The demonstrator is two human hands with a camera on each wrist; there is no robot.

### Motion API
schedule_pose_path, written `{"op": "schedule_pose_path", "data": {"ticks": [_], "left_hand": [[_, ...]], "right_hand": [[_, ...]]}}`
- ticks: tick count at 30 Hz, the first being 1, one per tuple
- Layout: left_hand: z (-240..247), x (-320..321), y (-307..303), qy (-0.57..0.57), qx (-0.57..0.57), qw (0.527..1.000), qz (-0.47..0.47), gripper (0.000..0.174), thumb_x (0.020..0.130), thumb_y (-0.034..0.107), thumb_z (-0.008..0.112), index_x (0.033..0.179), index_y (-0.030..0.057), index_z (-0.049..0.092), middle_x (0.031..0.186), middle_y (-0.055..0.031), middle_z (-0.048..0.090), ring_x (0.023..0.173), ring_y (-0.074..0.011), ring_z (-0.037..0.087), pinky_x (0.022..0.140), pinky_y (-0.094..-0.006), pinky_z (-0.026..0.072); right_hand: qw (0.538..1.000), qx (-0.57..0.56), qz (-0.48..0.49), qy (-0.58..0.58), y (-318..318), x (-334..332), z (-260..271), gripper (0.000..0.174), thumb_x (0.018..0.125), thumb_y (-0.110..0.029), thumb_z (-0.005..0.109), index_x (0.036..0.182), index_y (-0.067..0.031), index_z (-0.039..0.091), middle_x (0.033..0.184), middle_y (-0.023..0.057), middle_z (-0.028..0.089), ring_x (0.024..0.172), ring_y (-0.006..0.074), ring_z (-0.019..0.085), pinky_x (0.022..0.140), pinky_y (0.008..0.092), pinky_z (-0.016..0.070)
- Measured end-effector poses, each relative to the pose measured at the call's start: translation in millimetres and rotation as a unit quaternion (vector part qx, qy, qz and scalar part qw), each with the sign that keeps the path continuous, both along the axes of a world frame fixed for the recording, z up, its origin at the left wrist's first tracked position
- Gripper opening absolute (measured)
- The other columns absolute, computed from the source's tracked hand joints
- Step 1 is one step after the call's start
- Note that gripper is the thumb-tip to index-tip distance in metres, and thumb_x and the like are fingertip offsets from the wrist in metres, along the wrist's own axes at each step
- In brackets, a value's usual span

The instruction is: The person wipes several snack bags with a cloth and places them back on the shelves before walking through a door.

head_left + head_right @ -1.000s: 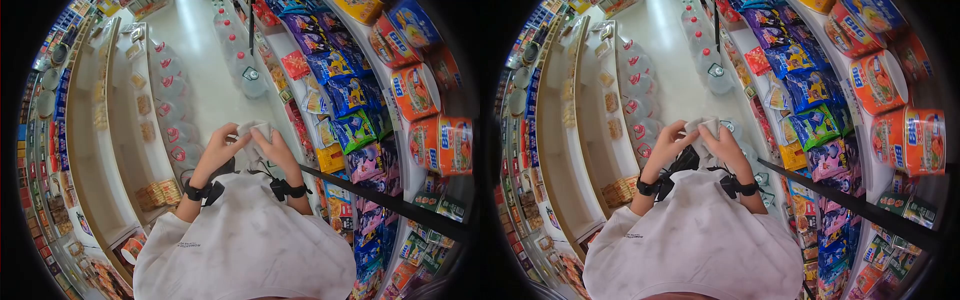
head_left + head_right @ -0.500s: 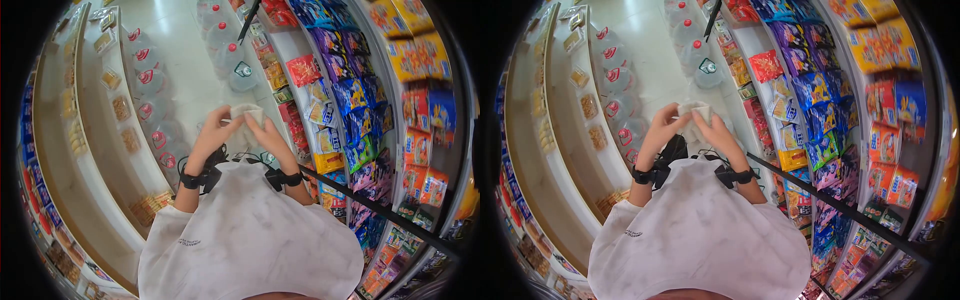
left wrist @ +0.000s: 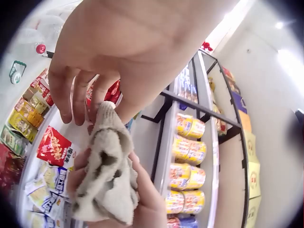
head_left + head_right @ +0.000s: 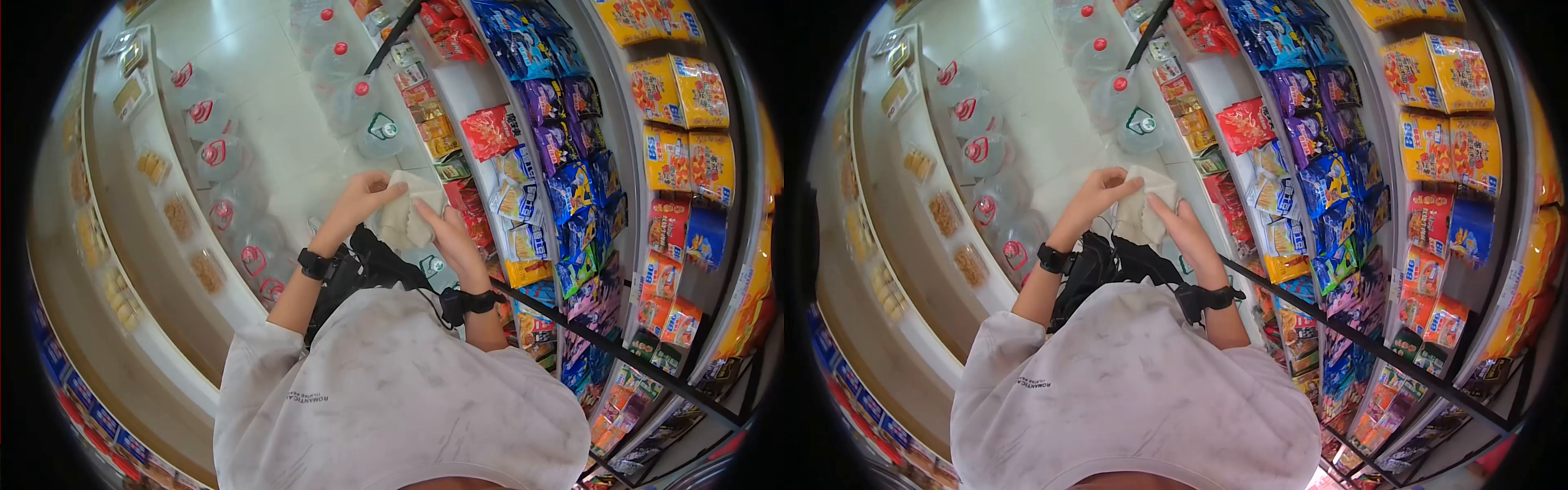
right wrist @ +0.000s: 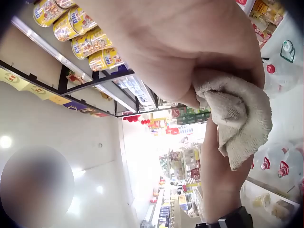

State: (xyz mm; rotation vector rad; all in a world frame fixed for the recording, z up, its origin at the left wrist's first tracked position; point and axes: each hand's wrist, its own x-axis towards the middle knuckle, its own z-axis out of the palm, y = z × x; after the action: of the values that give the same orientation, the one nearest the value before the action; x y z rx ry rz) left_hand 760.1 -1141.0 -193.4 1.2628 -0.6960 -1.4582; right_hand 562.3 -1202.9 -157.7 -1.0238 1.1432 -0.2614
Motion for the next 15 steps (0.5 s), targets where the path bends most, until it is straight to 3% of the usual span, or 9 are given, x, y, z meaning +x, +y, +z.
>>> {"op": "schedule_pose_path", "data": {"ticks": [3,9,12,15], "left_hand": [[-21.1,-7.6,-31.0,0.009,0.003,1.000,-0.025,0.042,0.092,0.035,0.071,0.104,-0.0060,0.070,0.087,-0.0065,0.071,0.079,-0.0116,0.064,0.072,-0.0278,0.0500],[-44.9,-22.7,-98.1,-0.075,0.026,0.993,-0.083,0.041,0.093,0.035,0.070,0.100,-0.0056,0.069,0.083,-0.0063,0.068,0.076,-0.0118,0.061,0.069,-0.0292,0.0492],[-80.0,-42.8,-133.5,-0.068,0.008,0.994,-0.081,0.039,0.096,0.036,0.068,0.102,-0.0027,0.070,0.084,-0.0018,0.067,0.074,-0.0069,0.058,0.065,-0.0249,0.0457],[-98.0,-65.9,-163.1,-0.045,0.032,0.991,-0.119,0.038,0.097,0.033,0.066,0.103,-0.0040,0.070,0.083,-0.0036,0.067,0.074,-0.0081,0.059,0.065,-0.0266,0.0470]], "right_hand": [[0.999,0.014,-0.034,-0.013,-16.1,-2.3,-0.6,0.054,0.098,-0.034,0.067,0.134,0.0035,0.054,0.123,0.0088,0.064,0.110,0.0134,0.060,0.093,0.0286,0.0483],[0.994,0.026,-0.089,-0.063,-66.5,-19.4,-36.2,0.050,0.099,-0.032,0.065,0.134,0.0027,0.054,0.125,0.0075,0.063,0.112,0.0128,0.059,0.094,0.0287,0.0475],[0.991,-0.002,-0.117,-0.067,-98.5,-28.0,-59.7,0.051,0.099,-0.032,0.065,0.135,0.0021,0.054,0.125,0.0070,0.062,0.112,0.0129,0.059,0.094,0.0287,0.0474],[0.990,-0.007,-0.139,-0.033,-116.0,-55.0,-74.3,0.052,0.099,-0.034,0.065,0.135,0.0018,0.054,0.125,0.0071,0.062,0.113,0.0134,0.059,0.095,0.0290,0.0470]]}}
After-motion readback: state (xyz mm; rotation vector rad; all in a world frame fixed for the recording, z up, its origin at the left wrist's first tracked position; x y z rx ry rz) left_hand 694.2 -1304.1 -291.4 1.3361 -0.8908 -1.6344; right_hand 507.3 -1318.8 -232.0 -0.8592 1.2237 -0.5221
